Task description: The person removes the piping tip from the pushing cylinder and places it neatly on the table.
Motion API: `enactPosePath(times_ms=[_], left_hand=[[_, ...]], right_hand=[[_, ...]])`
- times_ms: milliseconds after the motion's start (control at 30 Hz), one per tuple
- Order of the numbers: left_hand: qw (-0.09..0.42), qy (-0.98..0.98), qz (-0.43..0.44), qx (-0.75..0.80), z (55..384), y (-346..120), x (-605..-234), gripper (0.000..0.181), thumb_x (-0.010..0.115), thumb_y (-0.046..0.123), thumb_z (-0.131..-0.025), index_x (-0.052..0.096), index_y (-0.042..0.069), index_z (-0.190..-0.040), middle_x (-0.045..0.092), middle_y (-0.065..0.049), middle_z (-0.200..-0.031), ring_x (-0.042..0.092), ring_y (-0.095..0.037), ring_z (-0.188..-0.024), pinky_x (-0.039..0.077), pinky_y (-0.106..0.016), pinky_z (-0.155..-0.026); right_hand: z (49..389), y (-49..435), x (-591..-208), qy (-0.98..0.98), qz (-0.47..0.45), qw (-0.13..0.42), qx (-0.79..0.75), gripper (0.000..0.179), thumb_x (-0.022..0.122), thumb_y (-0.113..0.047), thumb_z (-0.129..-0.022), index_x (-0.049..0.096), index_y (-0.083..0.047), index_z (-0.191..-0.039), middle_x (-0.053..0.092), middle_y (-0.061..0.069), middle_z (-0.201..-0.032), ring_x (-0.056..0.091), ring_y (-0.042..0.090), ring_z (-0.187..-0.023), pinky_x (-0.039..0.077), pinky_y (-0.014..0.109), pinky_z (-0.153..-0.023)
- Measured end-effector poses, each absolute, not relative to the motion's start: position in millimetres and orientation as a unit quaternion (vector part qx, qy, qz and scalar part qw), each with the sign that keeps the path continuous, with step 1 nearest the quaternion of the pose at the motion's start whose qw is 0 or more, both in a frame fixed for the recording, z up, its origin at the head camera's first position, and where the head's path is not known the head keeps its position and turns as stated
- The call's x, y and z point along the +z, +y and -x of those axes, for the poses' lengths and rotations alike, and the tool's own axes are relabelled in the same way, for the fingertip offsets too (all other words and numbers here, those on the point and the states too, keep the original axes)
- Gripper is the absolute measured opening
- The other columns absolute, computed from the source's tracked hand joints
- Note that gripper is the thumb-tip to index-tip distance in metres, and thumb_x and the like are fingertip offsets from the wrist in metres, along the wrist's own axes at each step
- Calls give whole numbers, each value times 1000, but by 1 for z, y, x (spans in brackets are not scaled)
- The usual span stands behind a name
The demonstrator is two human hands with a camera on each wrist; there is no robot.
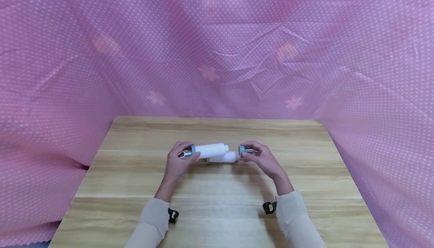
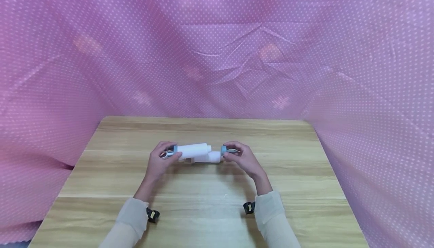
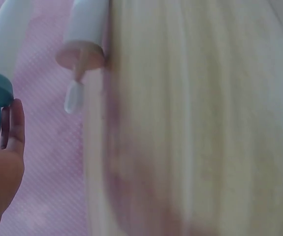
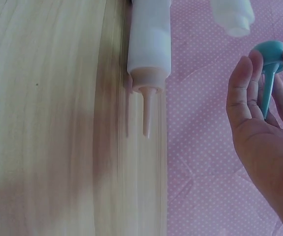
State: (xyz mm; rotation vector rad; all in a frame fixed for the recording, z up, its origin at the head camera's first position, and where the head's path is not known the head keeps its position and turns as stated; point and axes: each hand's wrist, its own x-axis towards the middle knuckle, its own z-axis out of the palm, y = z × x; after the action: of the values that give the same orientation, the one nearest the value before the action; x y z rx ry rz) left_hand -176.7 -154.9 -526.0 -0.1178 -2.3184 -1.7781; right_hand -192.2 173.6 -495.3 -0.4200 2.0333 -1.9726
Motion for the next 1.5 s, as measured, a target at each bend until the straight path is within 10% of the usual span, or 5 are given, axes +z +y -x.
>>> enactPosePath(times_ms=[367,733,1500], left_hand=[[80,-793,10,-603,176,-178,-546,51,86,32,-82,71,4,-122,61,-6,-126,55,-26,-115,48,-45,-97],[69,-801,7,-594,174,-198,-560,49,86,29,-83,71,3,-122,66,-8,-125,58,-26,-113,49,-38,-94],[27,-831,-14,-555,175,-211,-575,45,86,32,-83,73,11,-121,68,-11,-121,61,-29,-108,48,-40,-90]], right_hand=[[182,177,-516,701,120,135,-690,40,68,-5,-96,56,9,-132,60,20,-123,66,21,-101,52,57,-95],[182,180,-522,703,124,125,-689,39,69,-4,-96,57,10,-130,63,17,-115,68,20,-95,59,40,-85],[186,187,-515,715,111,131,-678,40,68,-8,-97,57,6,-133,62,19,-115,66,20,-97,52,59,-93]])
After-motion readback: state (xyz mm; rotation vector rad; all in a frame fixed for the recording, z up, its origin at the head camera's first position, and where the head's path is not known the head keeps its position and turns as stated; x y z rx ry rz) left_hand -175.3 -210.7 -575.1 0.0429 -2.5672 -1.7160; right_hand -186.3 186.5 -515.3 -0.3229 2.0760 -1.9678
